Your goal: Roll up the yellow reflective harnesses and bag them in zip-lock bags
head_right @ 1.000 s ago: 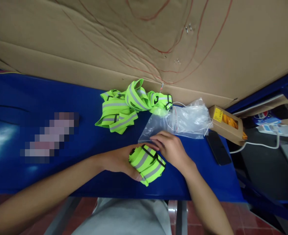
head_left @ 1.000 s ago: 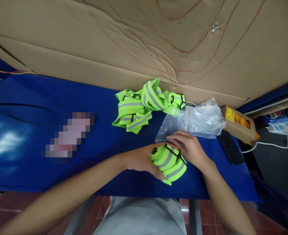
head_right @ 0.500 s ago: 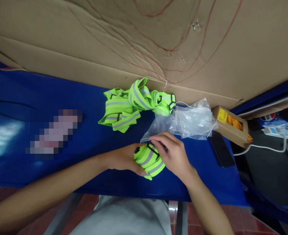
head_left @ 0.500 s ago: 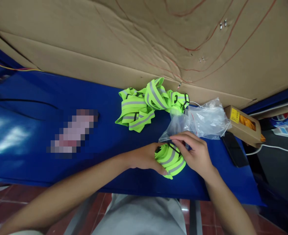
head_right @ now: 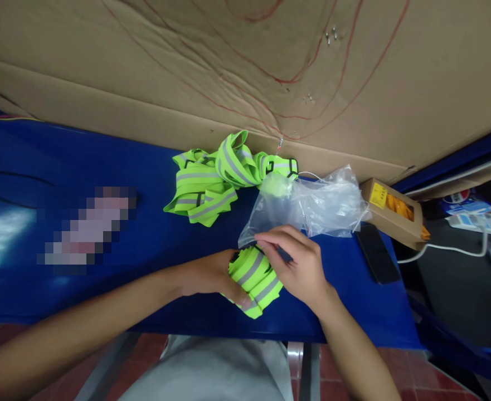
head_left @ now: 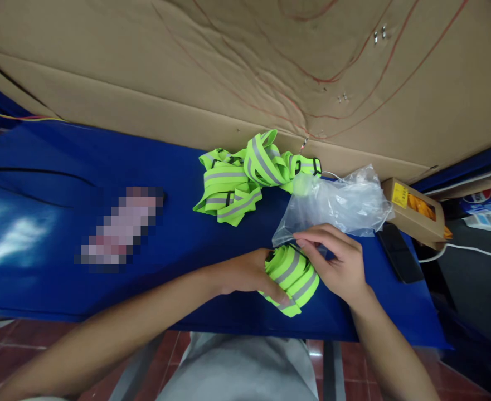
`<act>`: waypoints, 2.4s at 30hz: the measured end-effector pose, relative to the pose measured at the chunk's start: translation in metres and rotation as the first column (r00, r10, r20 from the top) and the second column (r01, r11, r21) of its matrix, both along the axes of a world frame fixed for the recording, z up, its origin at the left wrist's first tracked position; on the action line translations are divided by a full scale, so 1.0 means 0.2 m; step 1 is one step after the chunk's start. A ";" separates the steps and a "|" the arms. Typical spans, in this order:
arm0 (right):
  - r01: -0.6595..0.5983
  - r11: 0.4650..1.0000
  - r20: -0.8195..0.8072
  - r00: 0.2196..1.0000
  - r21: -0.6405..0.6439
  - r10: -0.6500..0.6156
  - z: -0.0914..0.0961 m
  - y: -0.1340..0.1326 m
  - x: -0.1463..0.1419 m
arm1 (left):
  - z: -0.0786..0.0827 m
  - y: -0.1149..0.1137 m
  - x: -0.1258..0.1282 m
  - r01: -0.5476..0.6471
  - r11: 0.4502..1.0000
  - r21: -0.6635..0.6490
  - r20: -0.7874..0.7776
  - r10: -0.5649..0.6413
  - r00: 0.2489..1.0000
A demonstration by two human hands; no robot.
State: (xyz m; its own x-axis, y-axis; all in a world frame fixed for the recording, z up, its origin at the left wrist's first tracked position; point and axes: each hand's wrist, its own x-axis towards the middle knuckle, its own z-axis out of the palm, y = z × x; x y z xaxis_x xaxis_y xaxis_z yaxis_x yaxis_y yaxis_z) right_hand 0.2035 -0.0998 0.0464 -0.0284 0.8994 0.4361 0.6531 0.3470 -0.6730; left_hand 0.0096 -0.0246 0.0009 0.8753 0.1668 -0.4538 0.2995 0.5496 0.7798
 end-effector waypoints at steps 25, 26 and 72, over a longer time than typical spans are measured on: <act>-0.069 0.991 0.234 0.971 0.119 0.039 -0.02 0.01 0.05 | 0.01 0.06 0.02 -0.337 0.938 0.076 0.131 0.326 0.936; -0.041 0.991 0.241 0.970 0.126 0.009 -0.02 0.01 0.05 | 0.02 0.07 0.01 -0.350 0.935 0.066 0.140 0.338 0.931; -0.031 0.989 0.470 0.881 0.147 -0.042 -0.23 0.15 0.14 | 0.00 0.10 0.04 -0.759 0.651 0.012 0.217 0.739 0.638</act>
